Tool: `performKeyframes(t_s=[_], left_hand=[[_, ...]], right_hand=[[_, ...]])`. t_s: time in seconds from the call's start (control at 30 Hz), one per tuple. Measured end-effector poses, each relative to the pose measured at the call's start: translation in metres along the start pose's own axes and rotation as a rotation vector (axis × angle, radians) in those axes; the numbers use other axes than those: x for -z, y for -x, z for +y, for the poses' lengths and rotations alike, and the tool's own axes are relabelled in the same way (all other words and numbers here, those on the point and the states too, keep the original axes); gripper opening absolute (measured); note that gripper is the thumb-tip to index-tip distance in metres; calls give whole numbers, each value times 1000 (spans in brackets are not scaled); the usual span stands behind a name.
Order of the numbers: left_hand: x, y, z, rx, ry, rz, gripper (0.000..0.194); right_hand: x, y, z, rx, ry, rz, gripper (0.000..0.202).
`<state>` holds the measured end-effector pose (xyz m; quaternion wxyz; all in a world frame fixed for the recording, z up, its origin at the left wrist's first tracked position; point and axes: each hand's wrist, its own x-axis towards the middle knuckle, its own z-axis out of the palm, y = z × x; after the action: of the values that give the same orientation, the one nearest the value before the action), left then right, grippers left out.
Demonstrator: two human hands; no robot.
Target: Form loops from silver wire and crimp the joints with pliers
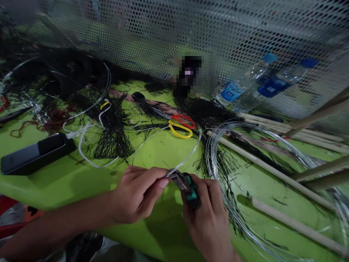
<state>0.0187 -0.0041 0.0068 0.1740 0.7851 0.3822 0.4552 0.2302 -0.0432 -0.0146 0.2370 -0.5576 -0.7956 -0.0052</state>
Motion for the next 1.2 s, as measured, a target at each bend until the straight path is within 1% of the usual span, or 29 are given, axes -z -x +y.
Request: performKeyframes(t_s=[0.2,0.4,0.5,0.63,0.77,0.9,1.2], left_hand=[[0,2,-1,-17,-19,9,9],[-1,3,-2,-28,-47,-6,9],[-1,3,-3,-12,-56,-18,10],[-1,3,-3,-45,-45,2,11],[-1,3,-4,-51,-50,-3,11],[-2,0,-4,-85,-43,35,13],[0,-1,-5,-96,-39,23,13]], right_hand=[[0,1,1,-18,-21,-13,37],[-2,2,3,-7,-45,-9,37],[-2,1,3,-5,-49,-15,36],[-1,-1,3,5,-52,-12,35],[0,-2,3,10,-43,-15,33],[-2,-3,5,7,-51,-27,32],[-2,-9,6,4,-66,-36,29]])
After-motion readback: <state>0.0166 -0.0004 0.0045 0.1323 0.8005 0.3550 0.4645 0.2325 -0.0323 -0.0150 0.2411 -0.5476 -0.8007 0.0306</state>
